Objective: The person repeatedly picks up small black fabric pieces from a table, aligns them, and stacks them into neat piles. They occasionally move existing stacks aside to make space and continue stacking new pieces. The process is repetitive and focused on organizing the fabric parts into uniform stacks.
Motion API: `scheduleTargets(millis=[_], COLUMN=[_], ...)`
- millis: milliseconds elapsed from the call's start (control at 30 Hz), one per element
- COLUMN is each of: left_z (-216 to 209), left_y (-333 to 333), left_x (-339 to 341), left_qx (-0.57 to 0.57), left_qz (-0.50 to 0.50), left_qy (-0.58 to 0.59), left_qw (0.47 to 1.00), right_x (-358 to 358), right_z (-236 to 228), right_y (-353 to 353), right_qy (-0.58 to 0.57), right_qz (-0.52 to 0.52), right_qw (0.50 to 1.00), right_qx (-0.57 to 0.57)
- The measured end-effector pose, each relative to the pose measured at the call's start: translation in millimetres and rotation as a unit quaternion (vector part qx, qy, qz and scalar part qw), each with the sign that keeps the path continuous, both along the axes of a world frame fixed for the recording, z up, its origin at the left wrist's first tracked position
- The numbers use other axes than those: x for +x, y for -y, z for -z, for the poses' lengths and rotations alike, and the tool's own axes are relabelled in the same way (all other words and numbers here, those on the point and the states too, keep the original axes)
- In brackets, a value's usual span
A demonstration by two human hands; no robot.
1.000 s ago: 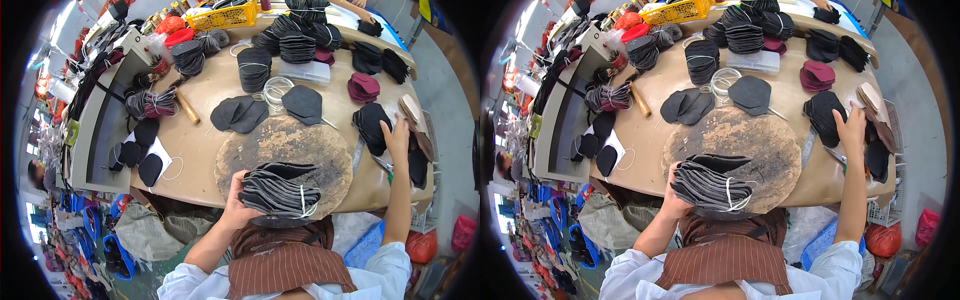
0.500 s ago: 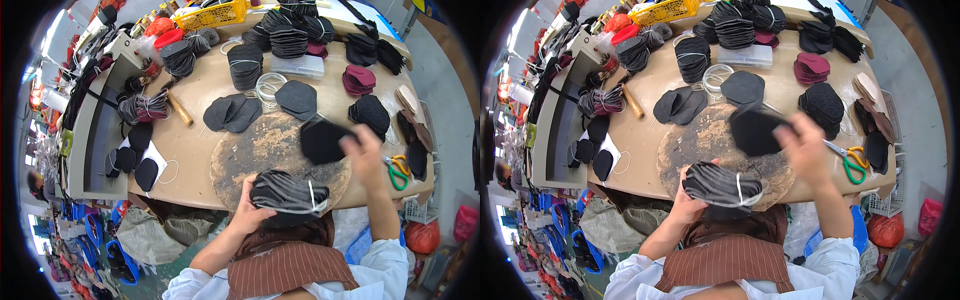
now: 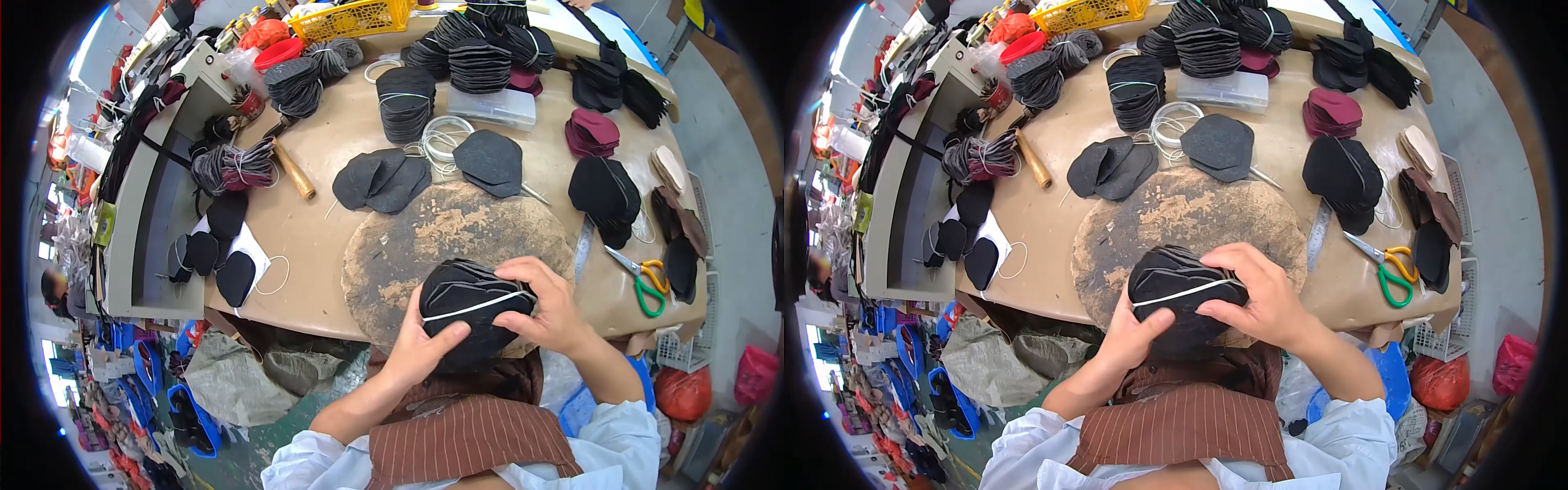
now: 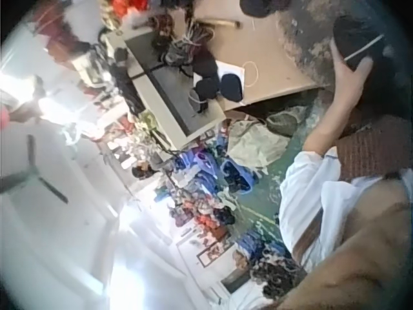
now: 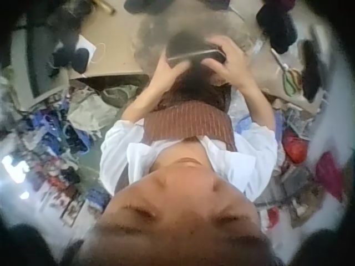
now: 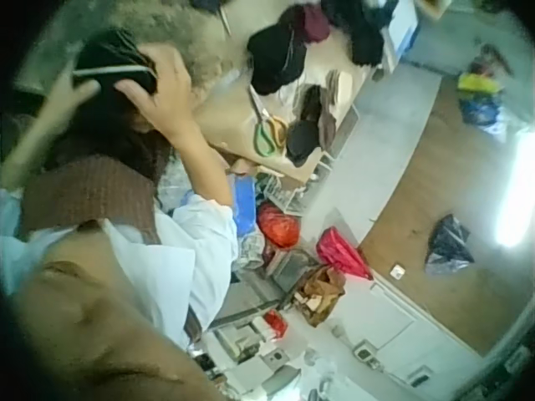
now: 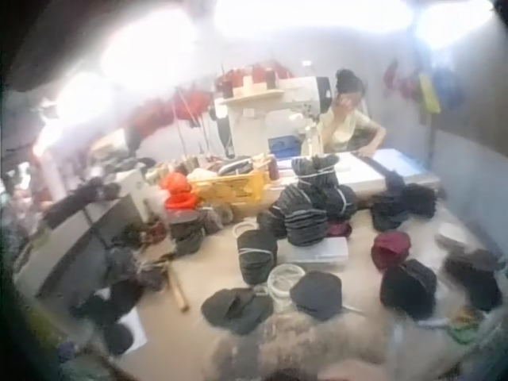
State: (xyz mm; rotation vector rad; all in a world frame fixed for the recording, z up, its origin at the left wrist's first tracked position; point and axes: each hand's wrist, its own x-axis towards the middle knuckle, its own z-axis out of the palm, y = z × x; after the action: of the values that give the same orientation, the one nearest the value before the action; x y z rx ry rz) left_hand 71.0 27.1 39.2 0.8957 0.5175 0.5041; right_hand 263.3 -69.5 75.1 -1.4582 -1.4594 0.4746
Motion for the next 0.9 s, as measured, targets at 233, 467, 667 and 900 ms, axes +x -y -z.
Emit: scheduleTargets(millis=[233,467,667,900], left_z=[-3.7,1.7,0.7,1.6], left_y=[1.9,-10.9,-41.0,-42.7], left_x=[-6.5,-10.9,-38.5,-69.9], left_qx=[0.009,-0.053,-0.099,0.167], left_qz=[0.024,0.074,0.143,0.328], left_qy=[-0.041,-0.047,-0.03,-0.045], left_qw=[0.999,0.995,0.984,0.929], right_x=[-8.6,-0.9,23.2,29.8], right_z=[27.5,36.4,12.5,-34.0], right_y=[-8.1,-14.6,-5.5,-63.4], right_qy=[-0.088,-0.209,-0.772,0.138], right_qz=[0.065,0.035,-0.143,-0.108], right_qw=[0.992,0.977,0.597,0.983], right_qx=[0.066,0.014,-0.167,-0.061])
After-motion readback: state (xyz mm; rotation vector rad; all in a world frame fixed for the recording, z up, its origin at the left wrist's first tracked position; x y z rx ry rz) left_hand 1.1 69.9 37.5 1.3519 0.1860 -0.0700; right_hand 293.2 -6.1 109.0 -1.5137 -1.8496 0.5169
